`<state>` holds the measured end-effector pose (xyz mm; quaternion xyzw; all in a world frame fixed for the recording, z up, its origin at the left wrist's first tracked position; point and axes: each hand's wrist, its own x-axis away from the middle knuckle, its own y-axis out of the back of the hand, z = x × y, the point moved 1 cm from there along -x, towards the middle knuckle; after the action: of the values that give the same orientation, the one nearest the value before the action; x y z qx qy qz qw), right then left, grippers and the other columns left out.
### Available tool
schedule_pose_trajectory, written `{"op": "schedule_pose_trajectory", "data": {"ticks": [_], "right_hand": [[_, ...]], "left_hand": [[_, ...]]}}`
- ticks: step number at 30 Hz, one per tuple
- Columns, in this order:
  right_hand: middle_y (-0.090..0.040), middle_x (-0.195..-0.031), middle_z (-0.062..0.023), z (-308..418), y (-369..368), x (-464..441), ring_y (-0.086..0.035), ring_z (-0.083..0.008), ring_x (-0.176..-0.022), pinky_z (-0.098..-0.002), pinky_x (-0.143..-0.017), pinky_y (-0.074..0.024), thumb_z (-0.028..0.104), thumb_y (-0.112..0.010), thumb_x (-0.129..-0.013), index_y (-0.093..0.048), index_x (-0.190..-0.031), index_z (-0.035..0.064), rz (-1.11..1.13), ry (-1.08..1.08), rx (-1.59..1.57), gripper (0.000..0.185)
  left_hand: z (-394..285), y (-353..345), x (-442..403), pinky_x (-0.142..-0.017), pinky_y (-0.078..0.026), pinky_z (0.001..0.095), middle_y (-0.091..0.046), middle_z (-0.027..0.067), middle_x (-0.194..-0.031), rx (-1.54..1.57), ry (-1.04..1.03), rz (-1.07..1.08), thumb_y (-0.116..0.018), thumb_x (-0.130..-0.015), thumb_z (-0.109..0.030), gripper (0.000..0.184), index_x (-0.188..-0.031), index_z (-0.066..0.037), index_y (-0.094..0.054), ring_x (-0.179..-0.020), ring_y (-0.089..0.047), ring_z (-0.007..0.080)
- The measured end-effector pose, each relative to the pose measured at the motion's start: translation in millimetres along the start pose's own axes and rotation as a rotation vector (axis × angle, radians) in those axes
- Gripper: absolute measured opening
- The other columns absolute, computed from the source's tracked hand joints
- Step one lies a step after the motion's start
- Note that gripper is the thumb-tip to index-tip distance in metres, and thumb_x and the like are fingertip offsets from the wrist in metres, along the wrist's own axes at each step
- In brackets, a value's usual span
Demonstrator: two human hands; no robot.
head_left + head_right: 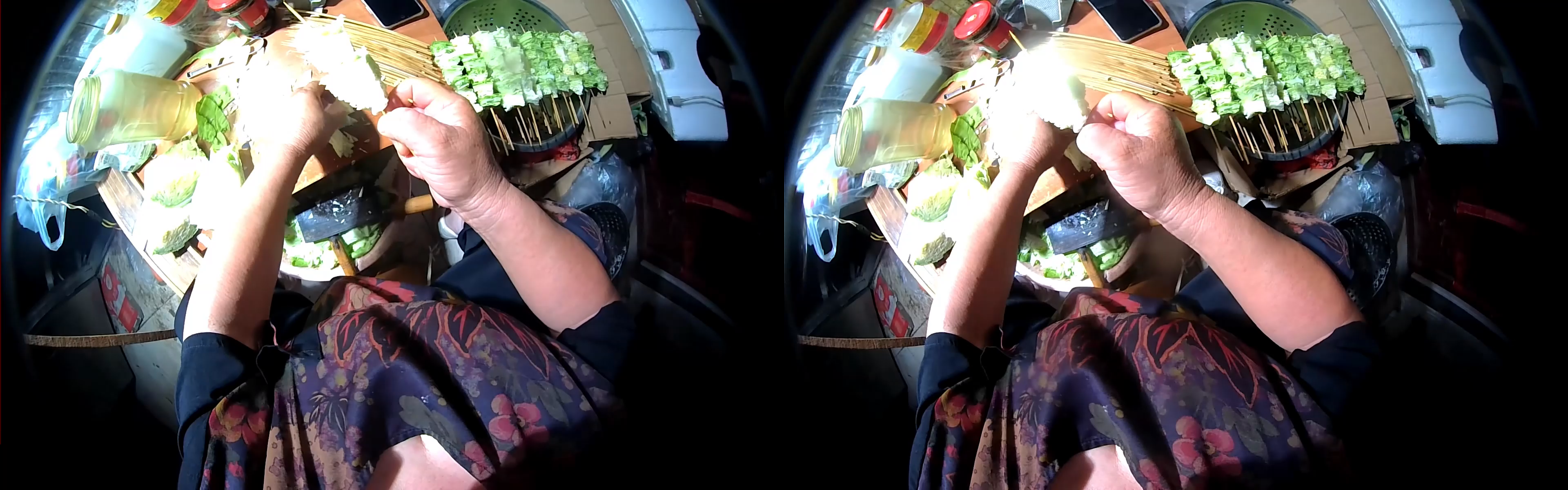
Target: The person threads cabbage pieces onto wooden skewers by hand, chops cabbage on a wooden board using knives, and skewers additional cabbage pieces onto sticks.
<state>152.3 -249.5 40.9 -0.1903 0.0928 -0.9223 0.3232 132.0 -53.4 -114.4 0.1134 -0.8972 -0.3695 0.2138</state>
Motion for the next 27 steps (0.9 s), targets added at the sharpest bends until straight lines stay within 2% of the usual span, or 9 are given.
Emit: {"op": "schedule_pose_trajectory", "data": {"ticks": [4, 7, 10, 12, 13, 17, 19, 21, 27], "right_hand": [[-0.055, -0.069, 0.0024, -0.2, -1.8, -0.6, -0.047, -0.0030, -0.060, -0.0203, -0.053, -0.0396, 0.008, -0.058, -0.081, -0.057, -0.079, 0.0013, -0.003, 0.005, 0.043, 0.007], [-0.055, -0.068, 0.0026, -0.4, -1.5, 0.0, -0.047, -0.0029, -0.060, -0.0204, -0.052, -0.0392, 0.009, -0.058, -0.081, -0.057, -0.078, 0.0016, 0.008, -0.003, 0.044, 0.008], [-0.054, -0.068, 0.0028, -1.6, -0.9, 0.3, -0.046, -0.0027, -0.059, -0.0202, -0.052, -0.0386, 0.009, -0.059, -0.081, -0.057, -0.079, 0.0019, 0.017, 0.007, 0.035, 0.007], [-0.054, -0.067, 0.0025, -2.3, -1.4, 0.4, -0.046, -0.0031, -0.059, -0.0208, -0.052, -0.0391, 0.010, -0.059, -0.080, -0.057, -0.077, 0.0021, 0.026, 0.012, 0.042, 0.008], [-0.054, -0.065, 0.0023, -2.7, -1.7, 0.4, -0.047, -0.0035, -0.059, -0.0213, -0.053, -0.0396, 0.010, -0.060, -0.079, -0.057, -0.076, 0.0023, 0.034, 0.016, 0.049, 0.009], [-0.054, -0.062, 0.0018, -8.0, -3.4, 1.3, -0.047, -0.0044, -0.059, -0.0230, -0.054, -0.0406, 0.013, -0.061, -0.077, -0.057, -0.072, 0.0025, 0.040, 0.032, 0.262, 0.012], [-0.054, -0.061, 0.0016, -8.4, -5.3, 3.8, -0.047, -0.0051, -0.058, -0.0243, -0.055, -0.0410, 0.014, -0.062, -0.076, -0.057, -0.068, 0.0025, 0.073, -0.002, 0.331, 0.015], [-0.053, -0.061, 0.0028, -4.6, -9.9, 8.7, -0.046, -0.0043, -0.058, -0.0231, -0.055, -0.0401, 0.013, -0.061, -0.076, -0.057, -0.070, 0.0028, 0.115, -0.010, 0.342, 0.012], [-0.051, -0.065, 0.0036, -12.6, -27.1, 17.0, -0.046, -0.0026, -0.061, -0.0208, -0.057, -0.0399, 0.010, -0.061, -0.075, -0.055, -0.073, 0.0034, 0.241, -0.006, 0.272, 0.009]], "left_hand": [[-27.4, 10.0, 21.3, -0.082, -0.051, 0.0354, -0.068, 0.0168, -0.094, 0.075, 0.070, 0.041, -0.067, -0.079, -0.020, 0.036, -0.107, 0.001, -0.061, -0.090, -0.066, 0.0287], [-27.1, 10.3, 18.0, -0.076, -0.053, 0.0343, -0.068, 0.0169, -0.091, 0.109, 0.007, -0.035, -0.066, -0.080, -0.019, 0.035, -0.105, 0.004, -0.059, -0.081, -0.067, 0.0255], [-35.1, 27.5, 22.7, -0.065, -0.054, 0.0313, -0.067, 0.0154, -0.086, 0.353, 0.205, 0.117, -0.062, -0.083, -0.012, 0.030, -0.106, 0.005, -0.056, -0.068, -0.065, 0.0212], [-26.9, 40.9, 25.4, -0.057, -0.051, 0.0263, -0.067, 0.0135, -0.083, 0.779, 0.242, 0.120, -0.060, -0.085, -0.005, 0.026, -0.108, 0.006, -0.054, -0.059, -0.061, 0.0174], [-17.7, 44.6, 22.8, -0.060, -0.054, 0.0272, -0.065, 0.0149, -0.085, 1.056, 0.260, 0.081, -0.060, -0.086, -0.001, 0.021, -0.105, 0.006, -0.054, -0.064, -0.062, 0.0197], [-5.7, 83.9, 34.1, -0.071, -0.060, 0.0359, -0.061, 0.0157, -0.091, 1.499, 0.310, -0.206, -0.059, -0.087, -0.001, 0.022, -0.105, 0.007, -0.051, -0.082, -0.065, 0.0267], [-11.4, 100.6, 46.1, -0.072, -0.058, 0.0352, -0.064, 0.0083, -0.094, 1.550, 0.359, -0.269, -0.061, -0.089, -0.008, 0.017, -0.104, -0.001, -0.055, -0.082, -0.066, 0.0206], [-11.7, 111.8, 60.4, -0.075, -0.060, 0.0361, -0.064, 0.0180, -0.099, 1.570, 0.291, -0.317, -0.059, -0.087, -0.003, 0.023, -0.106, 0.007, -0.051, -0.089, -0.067, 0.0281], [-15.4, 126.1, 96.4, -0.077, -0.060, 0.0326, -0.064, 0.0134, -0.097, 1.574, 0.229, -0.454, -0.064, -0.086, -0.006, 0.023, -0.106, 0.002, -0.055, -0.088, -0.066, 0.0239]]}}
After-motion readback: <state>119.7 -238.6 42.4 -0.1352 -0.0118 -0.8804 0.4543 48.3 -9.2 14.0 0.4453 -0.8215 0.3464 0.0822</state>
